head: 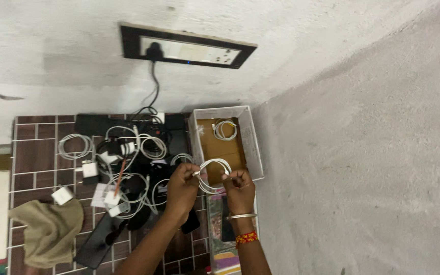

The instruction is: The person untangles and coils white charging cables on a tiled table, then places each coiled cable into a white cardboard box. The person handles the cables one at a time, repeating the process throughout the clip.

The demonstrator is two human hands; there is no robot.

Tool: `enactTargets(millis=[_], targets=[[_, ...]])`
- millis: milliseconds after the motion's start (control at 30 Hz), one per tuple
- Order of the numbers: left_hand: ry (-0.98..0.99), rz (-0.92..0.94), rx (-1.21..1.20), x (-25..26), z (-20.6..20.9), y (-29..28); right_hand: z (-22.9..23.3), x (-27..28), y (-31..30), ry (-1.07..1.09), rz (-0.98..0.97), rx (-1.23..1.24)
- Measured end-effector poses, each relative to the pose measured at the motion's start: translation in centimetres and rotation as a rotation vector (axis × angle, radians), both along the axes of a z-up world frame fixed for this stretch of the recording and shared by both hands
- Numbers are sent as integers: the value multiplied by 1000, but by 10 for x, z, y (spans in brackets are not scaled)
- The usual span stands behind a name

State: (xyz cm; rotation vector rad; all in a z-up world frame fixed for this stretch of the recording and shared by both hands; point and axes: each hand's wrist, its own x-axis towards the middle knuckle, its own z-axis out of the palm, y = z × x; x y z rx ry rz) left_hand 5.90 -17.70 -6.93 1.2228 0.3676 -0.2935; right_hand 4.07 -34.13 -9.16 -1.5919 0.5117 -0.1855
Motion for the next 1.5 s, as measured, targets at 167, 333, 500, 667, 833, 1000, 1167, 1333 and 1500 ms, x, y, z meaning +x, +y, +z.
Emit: enactTargets(millis=[167,333,500,667,833,1000,1167,1333,1500], targets=[[20,-40,-5,42,-17,-46,-15,27,-47,60,28,35],[60,-64,98,68,-34,-73,-53,63,-60,36,-80,272],[155,-70,53,103,-46,-95,-122,97,-57,24,-295,409],[176,-95,134,131,-83,-120,-179,121,-47,3,-497,414],[43,-97,170,145,-115,-132,-223,142,-55,19,-529,469],[-36,-143,220,155,-131,-143,-260,149,-71,-47,-456,738],[33,-157,173,169,-133,-147,-301,155,-86,6,-204,1319],[-37,-129,161,171,-148,-152,-281,159,-94,-68,-143,1344],[-35,-109,145,163,-176,-150,-212,164,-66,66,-349,682]])
